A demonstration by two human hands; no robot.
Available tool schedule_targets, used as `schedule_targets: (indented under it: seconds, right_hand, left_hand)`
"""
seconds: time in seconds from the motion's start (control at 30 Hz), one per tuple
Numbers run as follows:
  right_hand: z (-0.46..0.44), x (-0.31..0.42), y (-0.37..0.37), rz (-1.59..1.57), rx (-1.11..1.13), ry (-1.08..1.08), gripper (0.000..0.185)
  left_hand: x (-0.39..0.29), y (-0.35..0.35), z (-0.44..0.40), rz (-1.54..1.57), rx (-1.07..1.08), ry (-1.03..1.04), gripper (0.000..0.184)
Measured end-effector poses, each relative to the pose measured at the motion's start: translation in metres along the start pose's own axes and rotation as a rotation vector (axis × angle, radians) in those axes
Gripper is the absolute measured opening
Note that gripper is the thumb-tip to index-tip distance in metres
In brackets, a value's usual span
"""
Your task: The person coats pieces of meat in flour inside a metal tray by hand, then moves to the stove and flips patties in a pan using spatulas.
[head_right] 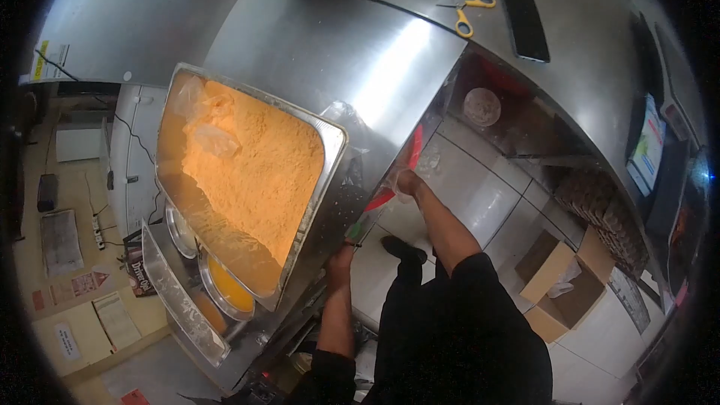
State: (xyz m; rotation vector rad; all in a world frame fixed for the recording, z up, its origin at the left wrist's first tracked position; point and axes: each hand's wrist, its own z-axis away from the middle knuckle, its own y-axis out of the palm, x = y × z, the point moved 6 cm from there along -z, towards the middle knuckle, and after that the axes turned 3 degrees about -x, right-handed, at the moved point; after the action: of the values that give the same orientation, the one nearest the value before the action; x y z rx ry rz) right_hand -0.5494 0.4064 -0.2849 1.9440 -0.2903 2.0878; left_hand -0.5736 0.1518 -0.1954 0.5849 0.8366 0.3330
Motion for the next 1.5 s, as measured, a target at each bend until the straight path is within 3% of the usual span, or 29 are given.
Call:
schedule_targets:
  seconds: [0.03, 0.07, 0.13, 0.17, 0.23, 0.27, 0.4, 0.5, 0.57, 0.6, 0.67, 0.7, 0.8, 0.87, 0.9, 0.93, 1.0, 1.03, 1.1, 1.13, 1.17, 1.2, 1.23, 1.27, 1.33, 1.37, 1.4, 1.47, 1.5]
  right_hand:
    - [0.007, 0.003, -0.005, 0.003, 0.015, -0.086, 0.033]
    - [0.012, 0.025, -0.008, 0.017, 0.035, -0.183, 0.033]
    - [0.041, 0.027, -0.016, -0.789, -0.153, 0.462, 0.019]
    - [0.049, 0.012, -0.019, -0.754, -0.143, 0.578, 0.016]
    - [0.065, 0.027, -0.032, -0.793, -0.168, 0.570, 0.020]
    - [0.075, 0.031, -0.037, -0.840, -0.186, 0.570, 0.026]
    - [0.108, 0.018, -0.068, -0.876, -0.227, 0.541, 0.032]
    - [0.136, 0.015, -0.089, -0.772, -0.200, 0.509, 0.036]
    - [0.159, 0.048, -0.108, -0.876, -0.384, 0.495, 0.025]
    - [0.167, 0.053, -0.118, -0.861, -0.384, 0.489, 0.025]
    - [0.192, 0.052, -0.136, -0.847, -0.375, 0.563, 0.025]
    - [0.201, 0.056, -0.144, -0.877, -0.377, 0.514, 0.025]
    - [0.218, 0.094, -0.160, -0.793, -0.358, 0.468, 0.031]
    - [0.228, 0.113, -0.171, -0.685, -0.426, 0.454, 0.033]
    - [0.222, 0.141, -0.171, -0.572, -0.418, 0.523, 0.034]
    - [0.222, 0.207, -0.156, -0.328, -0.437, 0.706, 0.040]
    - [0.202, 0.221, -0.152, -0.362, -0.267, 0.541, 0.041]
    - [0.192, 0.259, -0.133, -0.391, -0.181, 0.477, 0.040]
    - [0.183, 0.317, -0.099, -0.370, -0.127, 0.461, 0.040]
    - [0.179, 0.314, -0.100, -0.362, 0.028, 0.516, 0.042]
    - [0.178, 0.343, -0.074, -0.350, -0.083, 0.424, 0.044]
    - [0.185, 0.385, -0.040, -0.347, -0.200, 0.325, 0.045]
    - [0.187, 0.416, -0.007, -0.318, -0.168, 0.306, 0.045]
    - [0.192, 0.446, 0.025, -0.341, -0.108, 0.311, 0.042]
    - [0.209, 0.496, 0.083, -0.338, -0.038, 0.308, 0.039]
    - [0.220, 0.519, 0.108, -0.326, 0.035, 0.260, 0.040]
    - [0.216, 0.551, 0.132, -0.305, 0.104, 0.229, 0.041]
    - [0.220, 0.581, 0.169, -0.286, 0.112, 0.217, 0.039]
    - [0.209, 0.588, 0.189, -0.234, 0.180, 0.226, 0.044]
  left_hand:
    - [0.002, 0.017, 0.007, 0.439, -0.121, -0.119, 0.033]
    - [0.008, 0.007, 0.001, 0.507, -0.170, -0.141, 0.032]
    - [0.013, -0.021, -0.008, 0.323, -0.215, -0.109, 0.031]
    - [0.014, -0.045, -0.015, 0.077, -0.237, -0.046, 0.030]
    - [0.015, -0.065, -0.024, -0.081, -0.309, -0.027, 0.028]
    - [0.024, -0.044, -0.018, 0.553, -0.384, -0.190, 0.024]
    - [0.014, 0.001, -0.003, 0.519, -0.412, -0.135, 0.021]
    - [0.018, -0.035, -0.018, 0.497, -0.350, -0.118, 0.023]
    - [0.024, -0.034, -0.027, 0.602, 0.234, -0.182, 0.018]
    - [0.026, -0.032, -0.025, 0.616, 0.243, -0.183, 0.018]
    - [0.047, -0.049, -0.014, 0.616, -0.253, -0.358, 0.011]
    - [0.044, -0.043, -0.010, 0.633, -0.242, -0.354, 0.011]
    - [0.037, -0.008, 0.011, 0.349, -0.128, -0.373, 0.008]
    - [0.034, -0.014, 0.026, -0.241, -0.118, -0.345, 0.006]
    - [0.025, -0.020, 0.036, -0.176, -0.154, -0.271, 0.006]
    - [0.017, -0.022, 0.047, -0.468, -0.028, -0.124, 0.012]
    - [-0.011, -0.029, 0.064, -1.090, 0.132, 0.154, 0.024]
    - [-0.033, -0.056, 0.078, -1.040, 0.042, 0.207, 0.024]
    - [-0.047, -0.100, 0.121, -1.417, 0.214, 0.330, 0.031]
    - [-0.051, -0.145, 0.134, -1.413, 0.125, 0.288, 0.029]
    - [-0.056, -0.191, 0.152, -1.406, 0.059, 0.249, 0.028]
    - [-0.071, -0.227, 0.183, -1.285, -0.045, 0.029, 0.028]
    - [-0.069, -0.285, 0.204, -1.074, -0.159, 0.039, 0.027]
    - [-0.100, -0.300, 0.248, -1.081, -0.316, 0.054, 0.029]
    - [-0.076, -0.424, 0.301, -1.125, -0.664, 0.037, 0.032]
    - [-0.050, -0.489, 0.311, -1.537, -0.653, 0.298, 0.027]
    - [-0.070, -0.471, 0.371, -0.954, -0.896, -0.134, 0.022]
    - [-0.052, -0.507, 0.406, -1.542, -0.652, 0.081, 0.023]
    - [-0.030, -0.528, 0.423, -1.410, -0.682, 0.057, 0.022]
